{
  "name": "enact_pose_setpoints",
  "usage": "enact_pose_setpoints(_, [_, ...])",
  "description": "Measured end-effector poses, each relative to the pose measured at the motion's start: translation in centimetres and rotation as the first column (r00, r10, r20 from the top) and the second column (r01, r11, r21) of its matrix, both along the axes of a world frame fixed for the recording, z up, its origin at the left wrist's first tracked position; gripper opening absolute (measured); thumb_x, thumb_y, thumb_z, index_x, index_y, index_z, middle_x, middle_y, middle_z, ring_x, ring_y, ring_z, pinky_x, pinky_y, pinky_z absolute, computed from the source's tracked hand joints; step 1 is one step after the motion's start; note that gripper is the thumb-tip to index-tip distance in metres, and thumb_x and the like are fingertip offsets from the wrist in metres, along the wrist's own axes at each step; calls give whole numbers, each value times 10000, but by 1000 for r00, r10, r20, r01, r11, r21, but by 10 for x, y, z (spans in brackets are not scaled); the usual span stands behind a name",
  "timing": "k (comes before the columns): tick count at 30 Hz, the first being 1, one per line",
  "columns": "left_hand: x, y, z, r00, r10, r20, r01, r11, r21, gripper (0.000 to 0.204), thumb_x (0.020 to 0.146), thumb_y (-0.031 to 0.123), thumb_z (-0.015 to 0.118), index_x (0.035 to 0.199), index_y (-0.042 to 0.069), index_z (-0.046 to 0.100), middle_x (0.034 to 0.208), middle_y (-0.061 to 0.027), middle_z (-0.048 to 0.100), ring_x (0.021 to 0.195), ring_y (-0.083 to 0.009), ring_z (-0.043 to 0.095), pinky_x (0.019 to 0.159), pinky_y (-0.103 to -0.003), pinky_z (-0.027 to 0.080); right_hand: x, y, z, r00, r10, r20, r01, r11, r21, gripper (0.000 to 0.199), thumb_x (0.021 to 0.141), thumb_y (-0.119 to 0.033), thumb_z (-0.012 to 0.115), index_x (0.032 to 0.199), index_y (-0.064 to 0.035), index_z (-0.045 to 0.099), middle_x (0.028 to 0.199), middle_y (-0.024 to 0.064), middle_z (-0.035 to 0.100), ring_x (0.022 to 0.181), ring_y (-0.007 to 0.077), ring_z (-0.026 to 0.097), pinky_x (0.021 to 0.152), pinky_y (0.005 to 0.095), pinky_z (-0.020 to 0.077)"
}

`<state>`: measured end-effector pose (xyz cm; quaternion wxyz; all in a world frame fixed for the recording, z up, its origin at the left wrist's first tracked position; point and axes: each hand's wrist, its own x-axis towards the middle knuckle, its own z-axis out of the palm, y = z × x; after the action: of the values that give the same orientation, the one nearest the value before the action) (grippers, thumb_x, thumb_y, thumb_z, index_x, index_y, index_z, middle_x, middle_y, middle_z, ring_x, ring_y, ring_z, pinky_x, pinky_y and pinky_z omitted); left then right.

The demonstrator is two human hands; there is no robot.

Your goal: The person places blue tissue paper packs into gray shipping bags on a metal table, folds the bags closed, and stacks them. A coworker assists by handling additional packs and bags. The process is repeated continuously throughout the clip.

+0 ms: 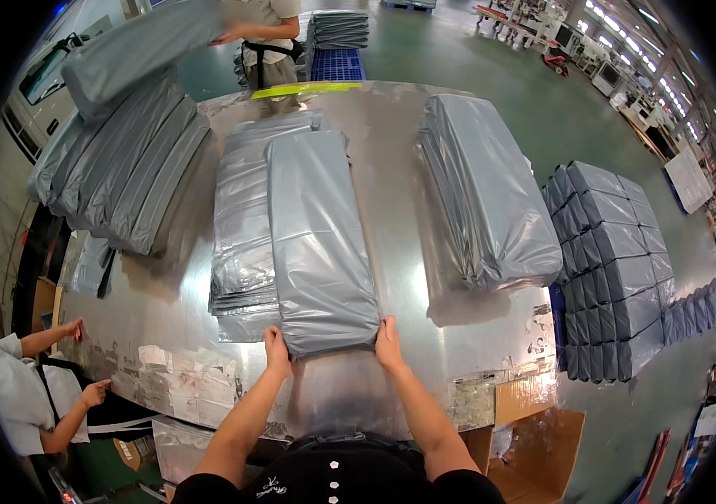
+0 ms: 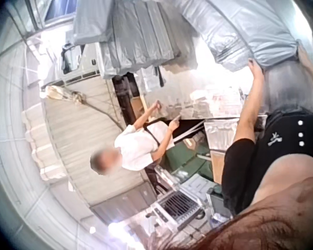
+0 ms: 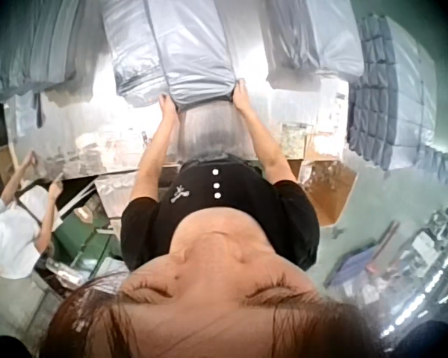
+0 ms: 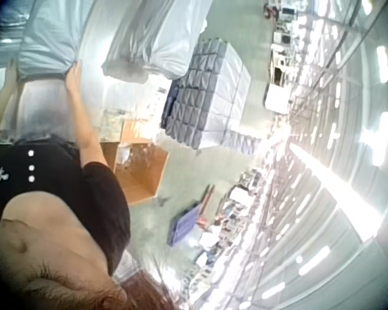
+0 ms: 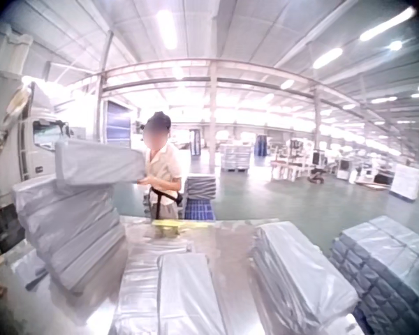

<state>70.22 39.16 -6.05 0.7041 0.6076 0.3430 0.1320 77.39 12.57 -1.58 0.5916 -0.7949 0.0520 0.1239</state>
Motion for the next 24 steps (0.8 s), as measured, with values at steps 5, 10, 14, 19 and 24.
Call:
enact_pose_setpoints(5, [28,5,17,986,-151,67,156,985,-77,468,976,383,445,1340,92,413,1229,-106,497,1075,-229,509,965,-352,386,31,13,-11,977,-122,-175,177,923,343,535,962,-410,432,1318,-11,408,1292,141,454,1208,256,423,1039,346,313])
enact_pose_setpoints(10, [45,-29,151,946,-175,274,292,828,-479,613,889,351,581,1389,67,368,1275,-119,510,1145,-257,529,949,-390,456,47,3,68,960,104,-261,72,807,587,704,902,-428,552,1431,-25,320,1418,113,398,1306,222,371,1088,351,283])
enact_pose_setpoints(14, [56,-69,240,934,-239,265,338,830,-443,552,860,212,602,1346,49,398,1168,-131,567,1031,-247,598,859,-372,511,50,-44,191,994,78,-76,-3,719,695,648,851,-263,545,1426,-29,357,1421,120,409,1296,233,393,1090,343,282])
enact_pose_setpoints(19, [51,-139,314,798,-340,497,550,749,-371,559,849,199,656,1306,-24,423,1179,-160,543,1015,-222,583,851,-341,502,28,-119,278,922,-93,375,-131,838,530,735,755,-231,533,1435,-21,350,1403,136,432,1291,228,402,1089,324,272])
enact_pose_setpoints(24, [98,-221,349,664,-560,495,642,767,6,742,822,361,697,1377,3,361,1224,-187,403,1134,-260,449,1007,-356,359,32,-207,326,830,-388,401,47,765,642,647,790,-335,524,1338,2,456,1349,158,484,1233,277,479,1037,379,373])
